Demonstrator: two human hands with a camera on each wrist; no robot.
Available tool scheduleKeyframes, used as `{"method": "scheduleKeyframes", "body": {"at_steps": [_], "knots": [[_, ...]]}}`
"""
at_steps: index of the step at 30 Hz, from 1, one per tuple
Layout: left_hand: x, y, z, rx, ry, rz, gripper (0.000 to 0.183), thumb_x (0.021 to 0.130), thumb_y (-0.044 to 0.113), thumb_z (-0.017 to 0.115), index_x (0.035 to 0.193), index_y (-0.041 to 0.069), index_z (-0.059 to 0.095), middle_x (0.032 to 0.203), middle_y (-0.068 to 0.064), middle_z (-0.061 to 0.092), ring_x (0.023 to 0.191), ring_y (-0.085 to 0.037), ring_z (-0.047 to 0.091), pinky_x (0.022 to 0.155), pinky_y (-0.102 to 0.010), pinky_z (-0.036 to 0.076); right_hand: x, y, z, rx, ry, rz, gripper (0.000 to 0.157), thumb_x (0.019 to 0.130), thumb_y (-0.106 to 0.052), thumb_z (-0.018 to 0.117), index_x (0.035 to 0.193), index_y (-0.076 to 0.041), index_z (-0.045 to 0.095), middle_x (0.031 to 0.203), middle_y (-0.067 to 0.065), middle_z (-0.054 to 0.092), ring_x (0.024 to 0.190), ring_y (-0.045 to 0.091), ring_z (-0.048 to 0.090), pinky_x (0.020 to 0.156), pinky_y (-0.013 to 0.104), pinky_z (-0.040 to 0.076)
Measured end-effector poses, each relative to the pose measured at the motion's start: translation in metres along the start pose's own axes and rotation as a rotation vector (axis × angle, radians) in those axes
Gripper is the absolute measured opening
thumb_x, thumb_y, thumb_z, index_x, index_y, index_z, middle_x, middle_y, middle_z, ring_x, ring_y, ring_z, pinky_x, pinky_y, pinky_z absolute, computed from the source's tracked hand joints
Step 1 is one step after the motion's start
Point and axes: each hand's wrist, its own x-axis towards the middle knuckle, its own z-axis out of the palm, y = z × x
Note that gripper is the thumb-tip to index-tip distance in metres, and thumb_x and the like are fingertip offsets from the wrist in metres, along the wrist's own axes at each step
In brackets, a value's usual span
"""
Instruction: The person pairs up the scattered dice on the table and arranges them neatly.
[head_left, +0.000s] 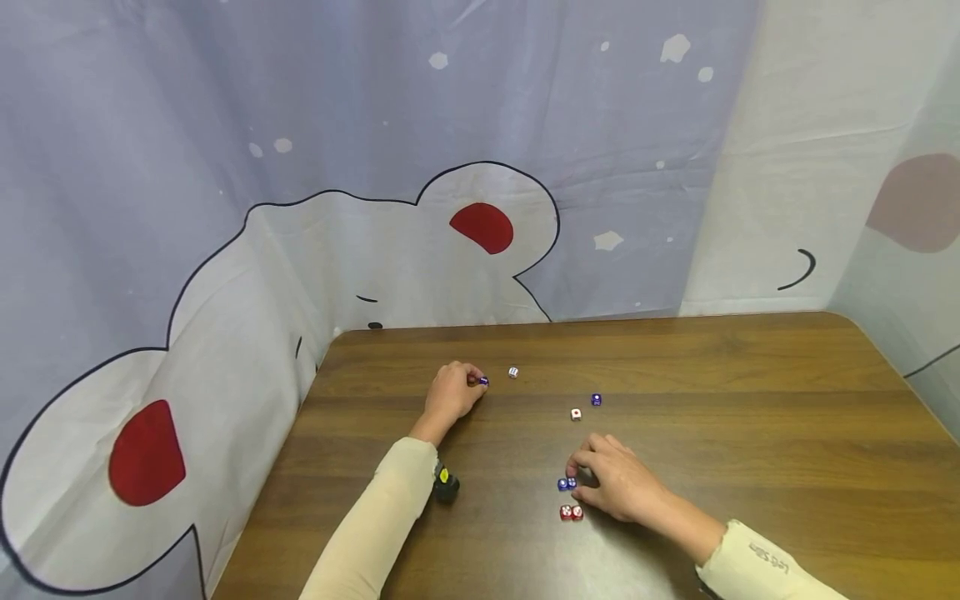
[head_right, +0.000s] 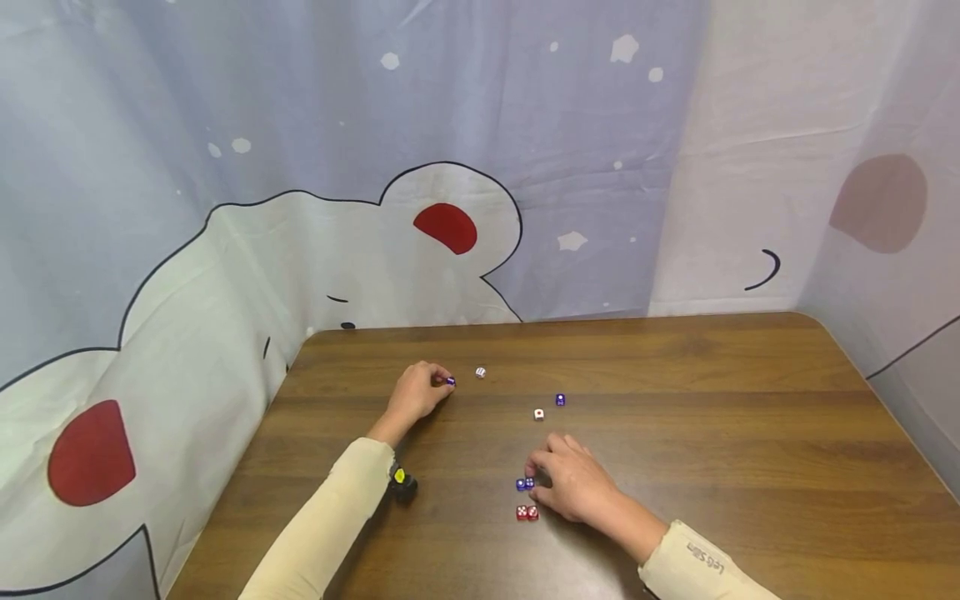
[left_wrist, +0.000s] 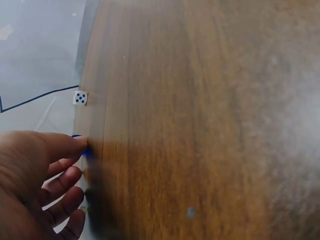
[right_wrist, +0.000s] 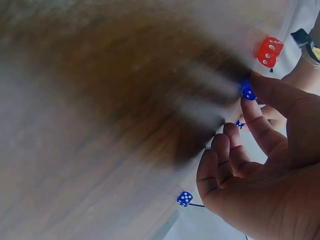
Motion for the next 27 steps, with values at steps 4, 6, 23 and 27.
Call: {"method": "scheduleKeyframes", "body": {"at_steps": [4, 6, 23, 27], "knots": [[-0.003, 0.0, 0.0, 0.003, -0.014, 0.003, 0.015, 0.092, 0.03, 0.076, 0.103, 0.019, 0.074, 0.108, -0.001, 0.063, 0.109, -0.024, 0.057, 0.094, -0.042, 0.048, 0.0, 0.0, -0.001, 0.002, -0.008, 0.005, 0.023, 0.077, -0.024, 0.086, 0.092, -0.025, 0.067, 0.095, -0.011, 0.051, 0.089, 0.011, 0.046, 0.075, 0.032, 0.04], [-0.004, 0.0, 0.0, 0.001, -0.019, 0.006, 0.015, 0.092, 0.03, 0.075, 0.102, 0.019, 0.074, 0.11, -0.001, 0.063, 0.112, -0.025, 0.056, 0.095, -0.044, 0.047, 0.0, -0.001, -0.001, 0.001, -0.01, 0.004, 0.023, 0.078, -0.025, 0.086, 0.092, -0.025, 0.067, 0.095, -0.011, 0.051, 0.089, 0.011, 0.046, 0.075, 0.032, 0.04], [-0.025, 0.01, 0.003, 0.059, -0.027, 0.075, 0.017, 0.091, 0.031, 0.077, 0.103, 0.019, 0.076, 0.124, -0.006, 0.063, 0.118, -0.029, 0.054, 0.104, -0.049, 0.042, 0.0, -0.001, -0.002, -0.008, -0.017, -0.005, 0.025, 0.076, -0.025, 0.086, 0.093, -0.024, 0.067, 0.095, -0.01, 0.052, 0.089, 0.012, 0.046, 0.075, 0.032, 0.041], [-0.03, 0.012, 0.005, 0.06, -0.036, 0.082, 0.017, 0.091, 0.031, 0.077, 0.103, 0.019, 0.075, 0.124, -0.006, 0.063, 0.119, -0.029, 0.053, 0.103, -0.05, 0.042, -0.001, -0.002, -0.002, -0.008, -0.014, -0.009, 0.025, 0.076, -0.026, 0.086, 0.093, -0.025, 0.067, 0.096, -0.01, 0.052, 0.089, 0.012, 0.047, 0.075, 0.032, 0.041]]}}
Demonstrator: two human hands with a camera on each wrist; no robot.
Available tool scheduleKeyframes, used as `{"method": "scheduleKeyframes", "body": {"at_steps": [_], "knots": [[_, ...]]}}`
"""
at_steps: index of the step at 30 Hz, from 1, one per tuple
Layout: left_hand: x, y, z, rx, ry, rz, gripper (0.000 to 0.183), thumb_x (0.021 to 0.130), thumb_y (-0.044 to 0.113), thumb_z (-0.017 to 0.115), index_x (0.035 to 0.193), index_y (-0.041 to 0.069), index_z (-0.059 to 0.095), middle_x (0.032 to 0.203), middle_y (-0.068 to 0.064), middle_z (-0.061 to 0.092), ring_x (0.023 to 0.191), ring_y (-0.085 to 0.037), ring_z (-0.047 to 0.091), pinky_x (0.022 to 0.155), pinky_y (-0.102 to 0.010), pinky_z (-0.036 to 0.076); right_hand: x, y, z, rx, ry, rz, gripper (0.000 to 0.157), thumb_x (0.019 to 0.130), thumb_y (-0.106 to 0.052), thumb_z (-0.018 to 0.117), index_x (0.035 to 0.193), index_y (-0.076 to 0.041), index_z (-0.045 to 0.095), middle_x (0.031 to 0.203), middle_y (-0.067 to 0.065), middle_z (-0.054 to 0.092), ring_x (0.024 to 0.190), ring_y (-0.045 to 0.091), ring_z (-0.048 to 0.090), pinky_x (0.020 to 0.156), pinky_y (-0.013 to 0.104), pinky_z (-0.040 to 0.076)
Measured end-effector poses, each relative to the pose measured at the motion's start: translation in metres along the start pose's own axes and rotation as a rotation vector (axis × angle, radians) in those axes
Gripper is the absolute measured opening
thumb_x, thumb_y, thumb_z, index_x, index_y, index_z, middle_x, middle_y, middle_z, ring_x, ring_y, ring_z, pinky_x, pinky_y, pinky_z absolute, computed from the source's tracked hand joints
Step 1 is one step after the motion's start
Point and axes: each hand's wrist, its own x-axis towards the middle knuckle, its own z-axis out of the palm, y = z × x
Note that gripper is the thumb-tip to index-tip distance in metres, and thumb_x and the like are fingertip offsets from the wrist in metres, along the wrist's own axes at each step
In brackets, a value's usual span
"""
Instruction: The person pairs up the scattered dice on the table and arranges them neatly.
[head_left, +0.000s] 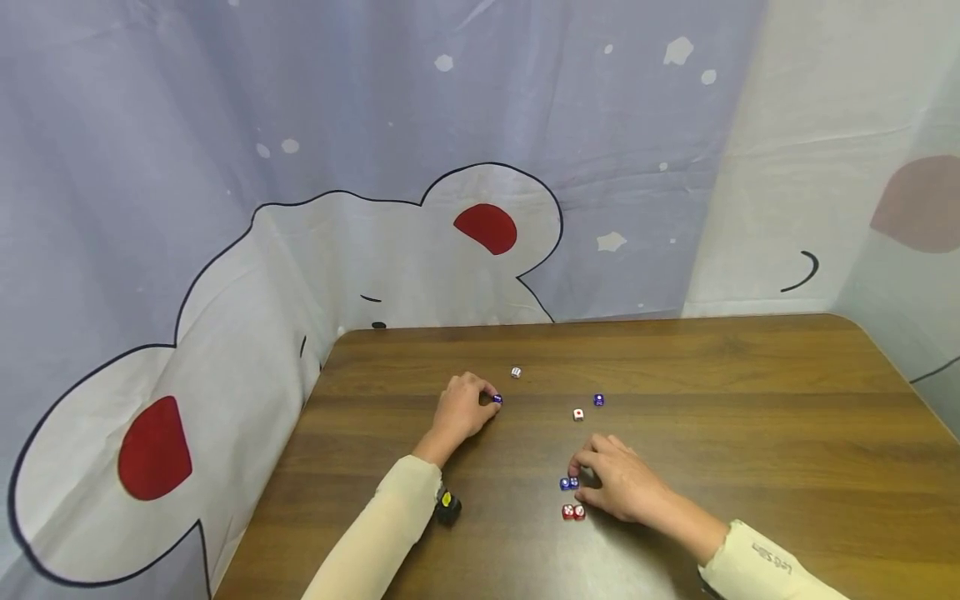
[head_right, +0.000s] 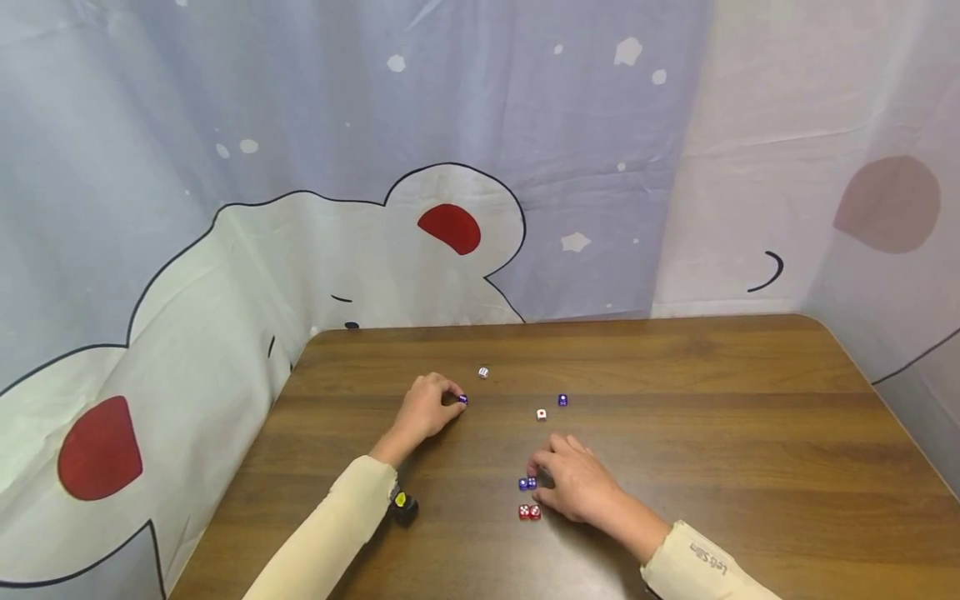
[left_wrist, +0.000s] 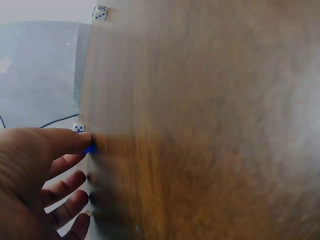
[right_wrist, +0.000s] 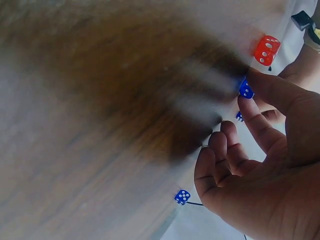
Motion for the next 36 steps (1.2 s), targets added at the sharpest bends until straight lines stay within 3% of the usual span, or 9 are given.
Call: {"method": "scheduleKeyframes", "body": {"at_steps": [22, 36], "knots": [[-0.019, 0.015, 0.008, 0.03, -0.03, 0.08, 0.018, 0.092, 0.036, 0.075, 0.102, 0.021, 0.074, 0.123, -0.002, 0.063, 0.115, -0.025, 0.053, 0.093, -0.046, 0.044, 0.0, 0.001, -0.002, 0.011, -0.007, 0.004, 0.027, 0.076, -0.028, 0.086, 0.095, -0.023, 0.067, 0.098, -0.01, 0.054, 0.091, 0.013, 0.048, 0.077, 0.034, 0.043], [-0.029, 0.025, 0.014, 0.015, -0.031, 0.117, 0.015, 0.09, 0.036, 0.076, 0.099, 0.024, 0.074, 0.118, 0.003, 0.063, 0.11, -0.021, 0.051, 0.089, -0.041, 0.042, 0.004, 0.007, -0.012, 0.052, -0.023, -0.006, 0.022, 0.082, -0.031, 0.082, 0.098, -0.022, 0.07, 0.099, -0.005, 0.06, 0.092, 0.016, 0.056, 0.082, 0.042, 0.052]]}}
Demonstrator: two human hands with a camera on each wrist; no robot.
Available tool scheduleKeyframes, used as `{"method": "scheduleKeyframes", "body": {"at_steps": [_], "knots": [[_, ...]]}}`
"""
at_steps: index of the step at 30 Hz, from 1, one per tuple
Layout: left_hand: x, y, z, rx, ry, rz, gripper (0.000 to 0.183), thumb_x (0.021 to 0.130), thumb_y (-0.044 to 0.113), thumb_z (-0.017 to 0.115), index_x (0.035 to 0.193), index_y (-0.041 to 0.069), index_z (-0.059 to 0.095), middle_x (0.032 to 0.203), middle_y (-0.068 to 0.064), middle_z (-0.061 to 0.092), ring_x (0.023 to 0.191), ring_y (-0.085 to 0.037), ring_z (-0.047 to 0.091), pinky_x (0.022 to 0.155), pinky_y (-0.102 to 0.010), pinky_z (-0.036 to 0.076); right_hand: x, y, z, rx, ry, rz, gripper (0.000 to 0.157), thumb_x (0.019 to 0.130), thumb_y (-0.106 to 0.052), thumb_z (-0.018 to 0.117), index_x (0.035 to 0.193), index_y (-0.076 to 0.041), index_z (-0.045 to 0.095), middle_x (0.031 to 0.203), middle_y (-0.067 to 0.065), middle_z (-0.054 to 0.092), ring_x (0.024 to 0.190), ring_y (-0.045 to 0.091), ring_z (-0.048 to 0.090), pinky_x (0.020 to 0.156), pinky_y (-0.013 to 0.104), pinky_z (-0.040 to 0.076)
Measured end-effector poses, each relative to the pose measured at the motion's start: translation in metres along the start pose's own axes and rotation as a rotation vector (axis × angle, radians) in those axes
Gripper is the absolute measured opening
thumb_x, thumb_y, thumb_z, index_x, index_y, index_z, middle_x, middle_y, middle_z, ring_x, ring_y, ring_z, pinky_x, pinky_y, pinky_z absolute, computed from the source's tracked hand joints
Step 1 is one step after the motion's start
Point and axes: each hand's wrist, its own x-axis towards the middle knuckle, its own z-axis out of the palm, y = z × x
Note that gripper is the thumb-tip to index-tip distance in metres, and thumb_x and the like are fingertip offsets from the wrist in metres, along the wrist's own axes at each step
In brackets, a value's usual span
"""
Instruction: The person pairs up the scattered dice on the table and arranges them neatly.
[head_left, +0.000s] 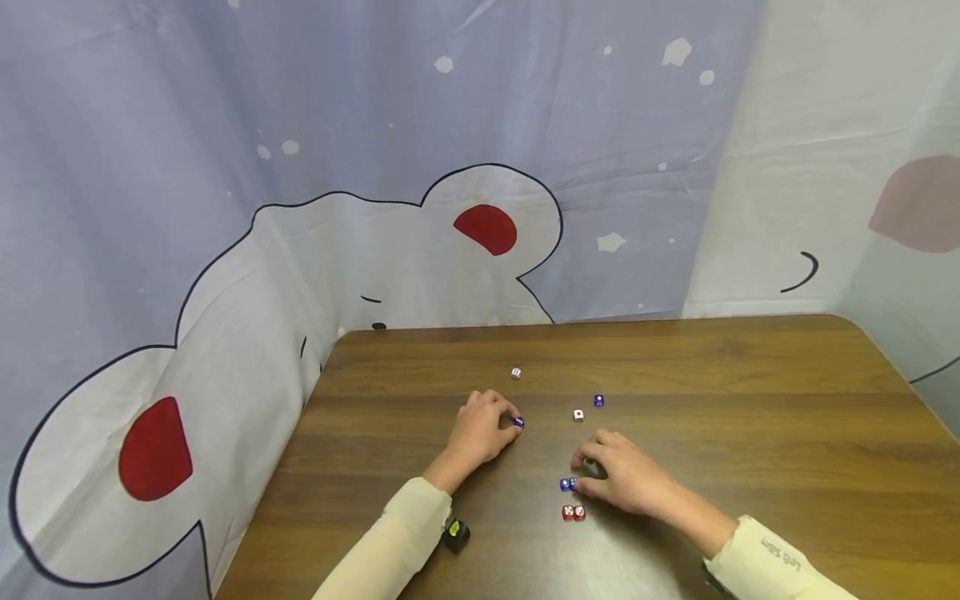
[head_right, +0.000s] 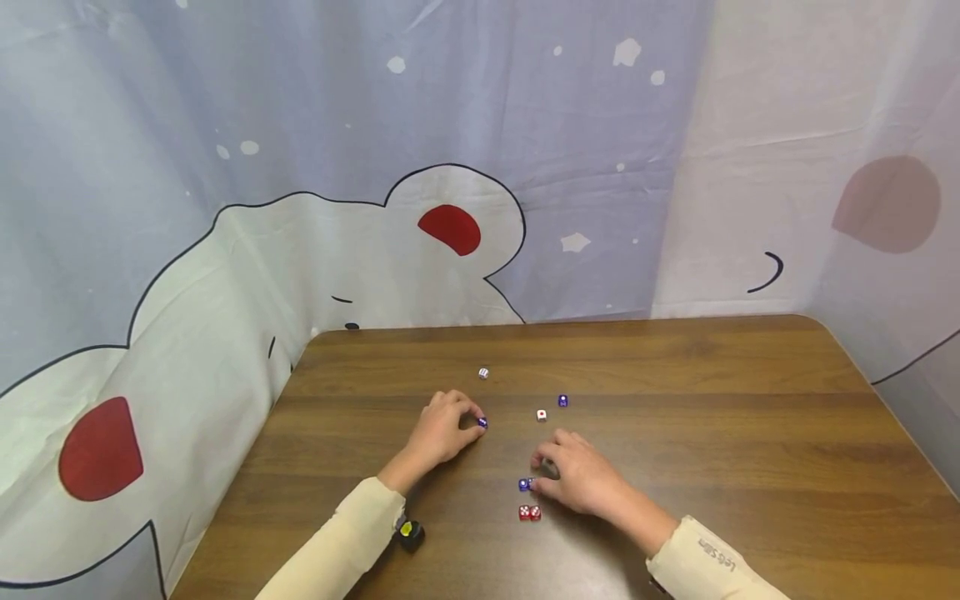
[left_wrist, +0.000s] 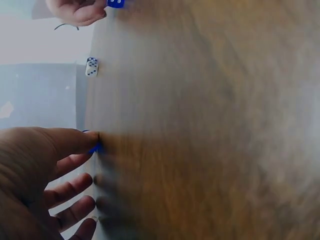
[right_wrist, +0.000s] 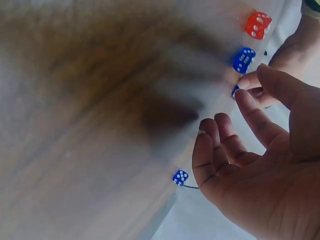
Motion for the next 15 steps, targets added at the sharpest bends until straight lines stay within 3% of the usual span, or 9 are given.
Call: {"method": "scheduleKeyframes", "body": {"at_steps": [8, 15], "knots": [[-0.003, 0.006, 0.005, 0.011, 0.011, 0.016, 0.015, 0.089, 0.037, 0.077, 0.098, 0.025, 0.075, 0.118, 0.005, 0.064, 0.109, -0.019, 0.052, 0.088, -0.039, 0.042, 0.007, 0.007, -0.01, 0.012, 0.045, 0.015, 0.02, 0.085, -0.025, 0.08, 0.101, -0.017, 0.071, 0.095, -0.002, 0.058, 0.087, 0.016, 0.058, 0.08, 0.039, 0.052], [-0.008, 0.013, 0.005, 0.013, 0.001, 0.031, 0.015, 0.09, 0.037, 0.077, 0.099, 0.025, 0.075, 0.116, 0.005, 0.064, 0.109, -0.019, 0.052, 0.089, -0.04, 0.043, 0.013, 0.016, -0.018, 0.035, 0.086, 0.073, 0.021, 0.086, -0.024, 0.079, 0.103, -0.016, 0.071, 0.1, 0.002, 0.061, 0.093, 0.022, 0.061, 0.085, 0.046, 0.052]]}}
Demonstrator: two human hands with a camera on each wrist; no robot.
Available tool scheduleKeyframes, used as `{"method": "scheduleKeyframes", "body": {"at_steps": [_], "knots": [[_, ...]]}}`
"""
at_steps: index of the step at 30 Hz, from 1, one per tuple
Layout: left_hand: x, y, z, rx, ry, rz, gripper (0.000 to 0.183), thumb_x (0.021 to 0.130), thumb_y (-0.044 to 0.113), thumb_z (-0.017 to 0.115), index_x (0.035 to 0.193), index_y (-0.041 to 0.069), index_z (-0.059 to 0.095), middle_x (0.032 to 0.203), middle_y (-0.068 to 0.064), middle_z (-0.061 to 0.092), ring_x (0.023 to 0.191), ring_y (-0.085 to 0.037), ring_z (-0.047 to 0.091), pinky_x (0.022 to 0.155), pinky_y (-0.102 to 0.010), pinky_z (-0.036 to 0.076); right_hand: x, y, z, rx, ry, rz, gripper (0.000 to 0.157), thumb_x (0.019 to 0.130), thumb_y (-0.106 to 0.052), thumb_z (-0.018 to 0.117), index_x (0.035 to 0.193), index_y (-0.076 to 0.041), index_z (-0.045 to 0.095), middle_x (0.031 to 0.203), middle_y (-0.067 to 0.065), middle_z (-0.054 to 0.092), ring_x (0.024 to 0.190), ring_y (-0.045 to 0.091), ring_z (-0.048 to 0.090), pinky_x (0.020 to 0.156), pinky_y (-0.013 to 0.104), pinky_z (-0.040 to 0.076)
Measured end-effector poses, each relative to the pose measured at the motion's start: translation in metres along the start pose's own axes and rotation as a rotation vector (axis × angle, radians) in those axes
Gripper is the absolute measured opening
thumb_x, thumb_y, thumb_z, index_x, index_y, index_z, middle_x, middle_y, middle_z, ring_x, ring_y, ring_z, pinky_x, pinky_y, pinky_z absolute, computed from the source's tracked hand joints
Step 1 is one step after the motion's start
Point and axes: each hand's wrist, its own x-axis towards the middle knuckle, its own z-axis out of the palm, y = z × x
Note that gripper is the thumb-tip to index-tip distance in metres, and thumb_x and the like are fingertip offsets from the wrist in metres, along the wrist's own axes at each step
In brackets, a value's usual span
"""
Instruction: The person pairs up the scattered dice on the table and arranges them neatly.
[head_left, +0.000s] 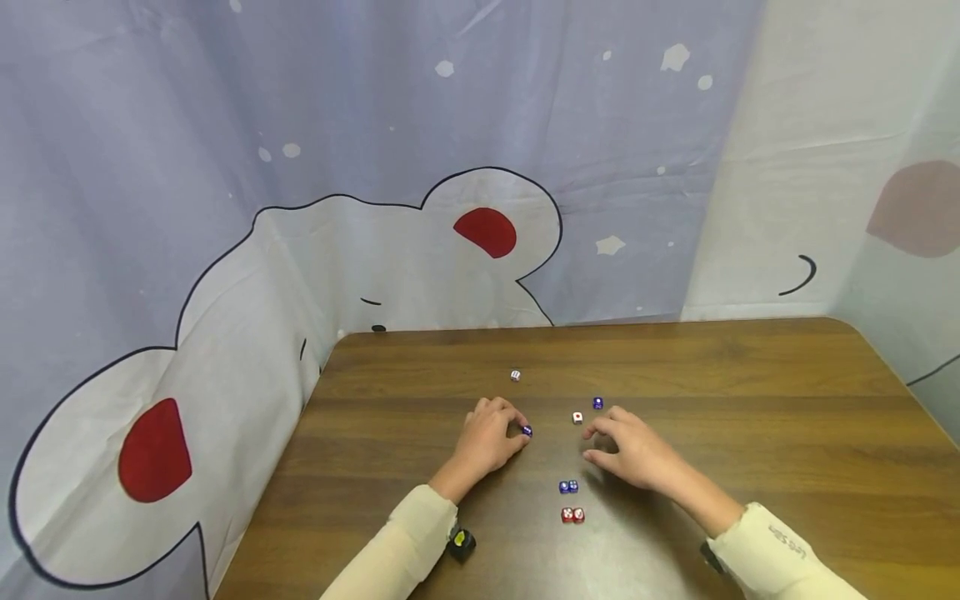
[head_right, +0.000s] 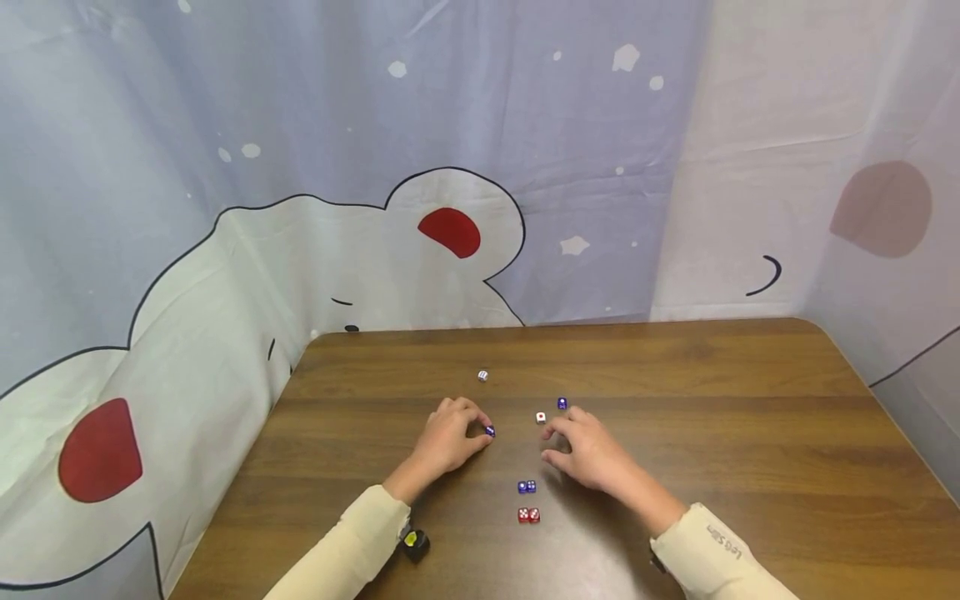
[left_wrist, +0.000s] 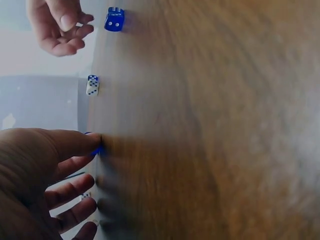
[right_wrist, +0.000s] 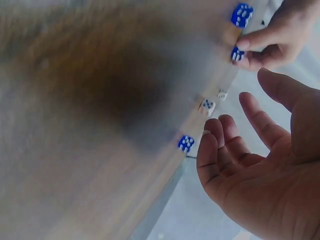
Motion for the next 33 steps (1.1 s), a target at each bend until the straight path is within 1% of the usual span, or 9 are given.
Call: {"method": "scheduleKeyframes", "body": {"at_steps": [5, 8, 12, 18, 23, 33], "knots": [[-0.002, 0.004, 0.0, -0.003, 0.006, 0.009, 0.015, 0.089, 0.036, 0.077, 0.098, 0.025, 0.075, 0.115, 0.005, 0.064, 0.108, -0.018, 0.052, 0.088, -0.038, 0.043, 0.005, 0.007, -0.009, 0.019, 0.008, 0.044, 0.022, 0.088, -0.024, 0.078, 0.107, -0.015, 0.071, 0.103, 0.004, 0.061, 0.097, 0.026, 0.061, 0.085, 0.048, 0.051], [-0.003, 0.006, 0.001, 0.0, 0.004, 0.017, 0.015, 0.089, 0.037, 0.077, 0.097, 0.025, 0.075, 0.115, 0.006, 0.064, 0.107, -0.017, 0.052, 0.086, -0.036, 0.043, 0.008, 0.012, -0.014, 0.023, 0.016, 0.049, 0.022, 0.088, -0.025, 0.078, 0.107, -0.015, 0.071, 0.103, 0.006, 0.061, 0.097, 0.028, 0.061, 0.083, 0.049, 0.051], [-0.004, 0.008, 0.003, 0.019, 0.001, 0.026, 0.015, 0.089, 0.038, 0.077, 0.098, 0.026, 0.075, 0.116, 0.007, 0.065, 0.106, -0.016, 0.052, 0.086, -0.035, 0.043, 0.012, 0.018, -0.017, 0.031, 0.025, 0.053, 0.023, 0.089, -0.024, 0.078, 0.108, -0.012, 0.071, 0.104, 0.01, 0.062, 0.1, 0.031, 0.061, 0.085, 0.051, 0.051], [-0.006, 0.011, 0.004, 0.024, 0.004, 0.039, 0.016, 0.088, 0.038, 0.078, 0.098, 0.025, 0.075, 0.115, 0.006, 0.065, 0.106, -0.016, 0.052, 0.085, -0.034, 0.043, 0.02, 0.027, -0.017, 0.046, 0.035, 0.062, 0.023, 0.089, -0.022, 0.077, 0.109, -0.012, 0.071, 0.108, 0.014, 0.062, 0.102, 0.034, 0.06, 0.087, 0.053, 0.05], [-0.007, 0.014, 0.005, 0.033, 0.01, 0.052, 0.015, 0.088, 0.038, 0.078, 0.097, 0.026, 0.075, 0.113, 0.008, 0.065, 0.104, -0.015, 0.052, 0.083, -0.032, 0.042, 0.026, 0.035, -0.016, 0.051, 0.048, 0.072, 0.023, 0.088, -0.019, 0.078, 0.108, -0.011, 0.071, 0.108, 0.016, 0.062, 0.102, 0.034, 0.06, 0.087, 0.054, 0.05], [-0.011, 0.02, 0.007, 0.041, 0.022, 0.078, 0.015, 0.087, 0.037, 0.079, 0.095, 0.025, 0.075, 0.112, 0.008, 0.065, 0.101, -0.015, 0.052, 0.081, -0.031, 0.042, 0.034, 0.046, -0.013, 0.057, 0.021, 0.12, 0.025, 0.089, -0.019, 0.077, 0.11, -0.009, 0.07, 0.109, 0.019, 0.06, 0.099, 0.035, 0.058, 0.087, 0.057, 0.05]]}}
